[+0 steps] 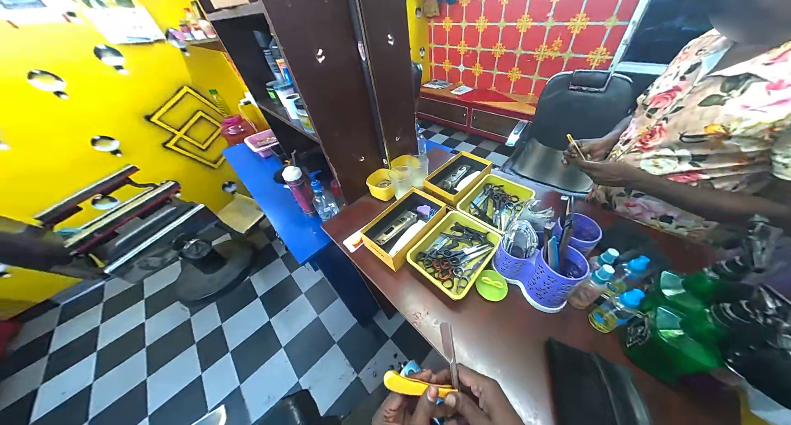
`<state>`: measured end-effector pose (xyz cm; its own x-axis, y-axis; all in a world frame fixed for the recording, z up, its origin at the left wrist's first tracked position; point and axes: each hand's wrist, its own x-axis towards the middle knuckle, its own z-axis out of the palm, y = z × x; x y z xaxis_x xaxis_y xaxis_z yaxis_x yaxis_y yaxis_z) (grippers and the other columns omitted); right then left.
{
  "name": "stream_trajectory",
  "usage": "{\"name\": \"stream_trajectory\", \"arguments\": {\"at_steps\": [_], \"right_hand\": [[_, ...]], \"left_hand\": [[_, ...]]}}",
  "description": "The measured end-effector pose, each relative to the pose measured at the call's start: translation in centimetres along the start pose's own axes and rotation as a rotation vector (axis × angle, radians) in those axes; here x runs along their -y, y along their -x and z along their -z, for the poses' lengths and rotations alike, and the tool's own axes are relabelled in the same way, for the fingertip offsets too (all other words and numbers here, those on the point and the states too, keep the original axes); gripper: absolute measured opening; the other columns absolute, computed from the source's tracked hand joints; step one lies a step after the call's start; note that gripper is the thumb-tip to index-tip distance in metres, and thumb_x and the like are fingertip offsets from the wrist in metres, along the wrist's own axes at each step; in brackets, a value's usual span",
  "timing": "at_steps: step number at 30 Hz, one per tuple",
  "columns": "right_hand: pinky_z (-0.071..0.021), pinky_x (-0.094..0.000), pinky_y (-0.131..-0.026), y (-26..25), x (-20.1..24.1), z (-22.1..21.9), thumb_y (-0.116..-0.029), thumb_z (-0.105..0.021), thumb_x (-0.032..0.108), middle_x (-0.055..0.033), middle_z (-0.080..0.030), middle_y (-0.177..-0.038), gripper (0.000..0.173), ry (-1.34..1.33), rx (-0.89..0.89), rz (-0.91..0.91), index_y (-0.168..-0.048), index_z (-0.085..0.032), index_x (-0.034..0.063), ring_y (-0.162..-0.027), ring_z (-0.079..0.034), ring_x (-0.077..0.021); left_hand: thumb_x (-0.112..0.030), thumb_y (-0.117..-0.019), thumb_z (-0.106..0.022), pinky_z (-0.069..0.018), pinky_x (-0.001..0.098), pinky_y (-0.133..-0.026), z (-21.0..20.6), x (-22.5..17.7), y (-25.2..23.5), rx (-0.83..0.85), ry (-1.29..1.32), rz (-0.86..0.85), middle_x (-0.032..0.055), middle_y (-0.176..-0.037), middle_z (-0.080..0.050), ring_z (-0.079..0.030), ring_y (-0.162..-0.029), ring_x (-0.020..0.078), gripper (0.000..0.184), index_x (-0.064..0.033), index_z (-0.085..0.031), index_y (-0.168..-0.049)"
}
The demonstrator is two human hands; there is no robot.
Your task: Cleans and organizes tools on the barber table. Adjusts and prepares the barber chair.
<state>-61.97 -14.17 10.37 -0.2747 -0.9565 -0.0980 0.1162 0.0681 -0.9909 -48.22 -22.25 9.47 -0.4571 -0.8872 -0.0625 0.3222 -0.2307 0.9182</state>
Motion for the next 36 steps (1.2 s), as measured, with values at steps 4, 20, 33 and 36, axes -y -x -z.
{"name": "stream_trajectory", "arguments": {"at_steps": [4, 20, 33, 36], "right_hand": [[-0.0614, -0.0408, -0.088, -1.2, 2.1, 1.1, -0.1071, -0.041, 0.005, -0.0141, -0.073, -0.113, 0.025, -0.232, -0.112, -0.001, -0.124, -0.057, -0.0041, -0.097, -0.073, -0.0237], [-0.0381, -0.0148, -0.047, -2.3, 2.9, 1.3, -0.0974, -0.036, 0.014, 0.0056, -0.056, -0.079, 0.037, -0.607, 0.465, -0.318, -0.128, -0.057, 0.0132, -0.054, -0.046, -0.0004], [-0.0390, -0.0150, -0.048, -2.6, 1.6, 1.4, -0.0976, -0.042, 0.018, 0.0067, -0.054, -0.075, 0.031, -0.652, 0.487, -0.373, -0.122, -0.061, 0.0146, -0.053, -0.047, -0.0003], [-0.0349, -0.0140, -0.046, -3.0, 1.6, 1.4, -0.0957, -0.041, 0.014, 0.0080, -0.049, -0.073, 0.025, -0.615, 0.524, -0.420, -0.115, -0.057, 0.0173, -0.051, -0.043, 0.0006]], "left_hand": [[-0.009, -0.0883, -0.078, -0.0561, 0.0313, -0.097, 1.7, 1.7, 0.4, 0.235, -0.307, -0.263, 0.0057, -0.121, -0.067, -0.064, -0.111, 0.0133, 0.025, -0.0058, -0.077, -0.113], [-0.001, -0.1012, -0.057, -0.0637, 0.0348, -0.073, -1.3, -6.2, -4.7, 0.028, -0.043, -0.030, 0.0192, -0.102, -0.073, -0.073, -0.080, 0.0230, 0.024, 0.0102, -0.067, -0.119], [0.001, -0.0982, -0.061, -0.0650, 0.0366, -0.066, -0.6, -5.9, -4.0, -0.141, 0.056, 0.107, 0.0216, -0.097, -0.072, -0.074, -0.075, 0.0262, 0.017, 0.0088, -0.064, -0.113], [-0.001, -0.0982, -0.062, -0.0651, 0.0373, -0.067, -0.2, -5.5, -3.9, -0.152, 0.107, 0.158, 0.0212, -0.097, -0.072, -0.074, -0.076, 0.0264, 0.018, 0.0080, -0.064, -0.114]]}}
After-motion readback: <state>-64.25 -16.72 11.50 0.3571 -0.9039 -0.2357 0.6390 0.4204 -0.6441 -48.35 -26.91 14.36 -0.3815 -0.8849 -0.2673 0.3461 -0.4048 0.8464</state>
